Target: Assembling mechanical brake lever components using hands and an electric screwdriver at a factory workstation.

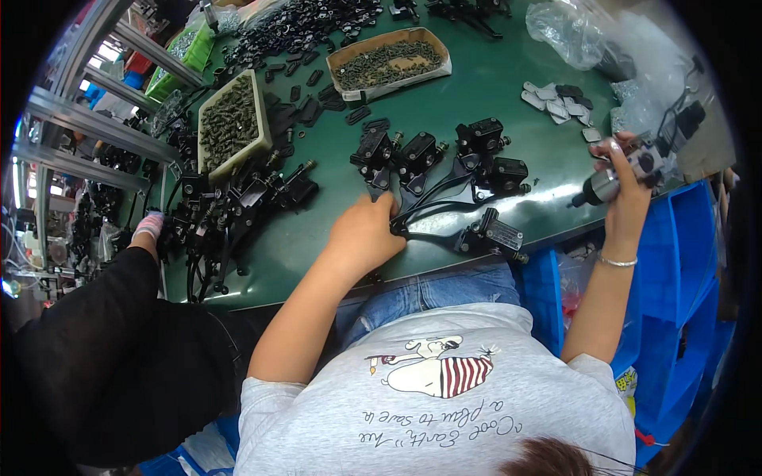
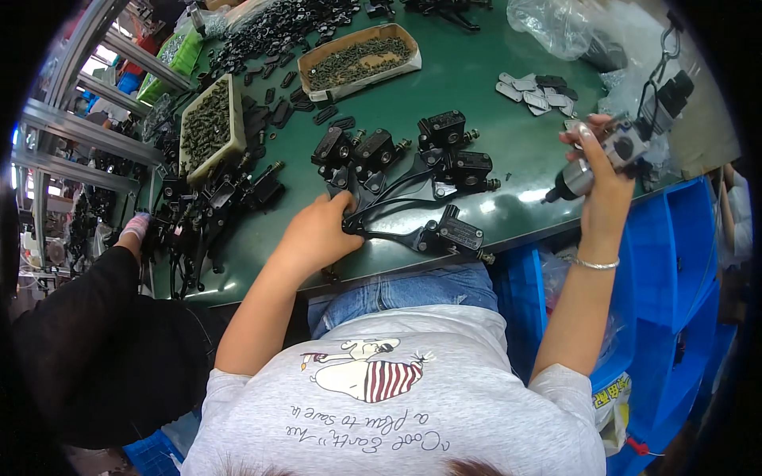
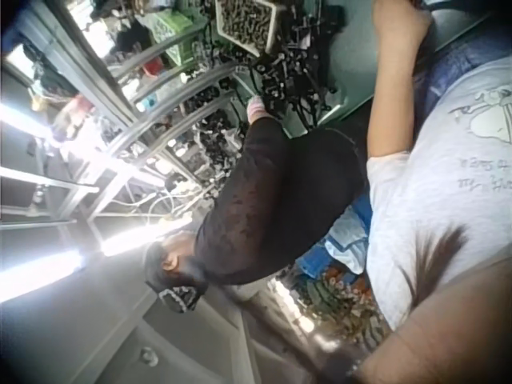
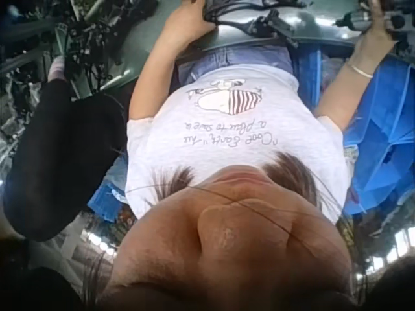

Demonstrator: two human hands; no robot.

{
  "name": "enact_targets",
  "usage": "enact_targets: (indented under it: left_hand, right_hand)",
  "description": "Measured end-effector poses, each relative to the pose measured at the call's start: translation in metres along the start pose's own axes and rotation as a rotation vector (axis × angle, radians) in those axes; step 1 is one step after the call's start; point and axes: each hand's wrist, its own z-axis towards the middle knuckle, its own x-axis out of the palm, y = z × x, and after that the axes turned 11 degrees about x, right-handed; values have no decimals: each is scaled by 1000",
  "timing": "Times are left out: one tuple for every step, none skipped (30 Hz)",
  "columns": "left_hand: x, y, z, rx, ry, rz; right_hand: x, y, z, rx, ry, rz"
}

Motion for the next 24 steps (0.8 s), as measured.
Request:
enact_targets:
  left_hand:
    - [-1, 1, 1, -6, 6, 9]
    - [-2, 2, 2, 9, 17, 27]
    - [-1, 5, 3, 28, 28, 47]
    - [-1, 7, 4, 48, 39, 66]
    - [-2, 8, 7, 54, 45, 73]
    - [-5, 9, 9, 67, 84, 67]
    - [-9, 10, 12, 80, 123, 60]
    - [-13, 14, 15, 89, 159, 52]
    - [-14, 20, 20, 96, 159, 61]
    - [-13, 31, 24, 119, 241, -163]
    - [-12, 41, 27, 141, 321, -387]
    - [-13, 45, 29, 172, 410, -614]
    - [-15, 43, 30, 177, 420, -602]
    - [-16, 38, 31, 120, 446, -750]
    - [-20, 34, 31, 55, 457, -894]
    - [-21, 28, 33, -1, 478, -1036]
    - [-23, 21, 35, 9, 487, -1018]
    - [-21, 13, 36, -8, 482, -1050]
    - [-18, 6, 36, -26, 478, -1082]
    - [-15, -1, 35, -44, 474, -1117]
    - [-9, -4, 35, -38, 482, -1106]
    - [0, -3, 38, -45, 529, -1277]
    - [6, -1, 40, -58, 574, -1444]
    - [10, 0, 42, -73, 618, -1613]
  right_hand:
    - [-4, 1, -3, 22, 23, -44]
    - [-7, 1, -5, 42, 47, -87]
    - [-9, -1, -9, 61, 67, -132]
    - [-9, -12, -14, 64, 59, -123]
    - [-11, -28, -20, 112, 2, -198]
    - [-10, -47, -26, 156, -57, -269]
    - [-9, -63, -33, 201, -116, -340]
    - [-1, -80, -46, 205, -105, -315]
    - [12, -88, -65, 208, -98, -292]
    - [33, -83, -82, 155, -46, -387]
    - [51, -78, -95, 101, 5, -482]
    - [60, -77, -97, 103, -8, -481]
    - [68, -80, -93, 29, 31, -530]
    - [74, -81, -88, -45, 69, -579]
    - [81, -81, -80, -48, 61, -566]
    - [83, -80, -72, 15, 129, -517]
    - [84, -78, -63, 77, 197, -465]
    - [86, -79, -57, 137, 269, -411]
    - [91, -81, -52, 134, 253, -404]
    - [94, -86, -48, 118, 197, -397]
    - [99, -92, -47, 102, 141, -390]
    - [102, -96, -47, 87, 86, -383]
    - [106, -101, -48, 86, 73, -375]
    - [111, -105, -50, 66, 70, -304]
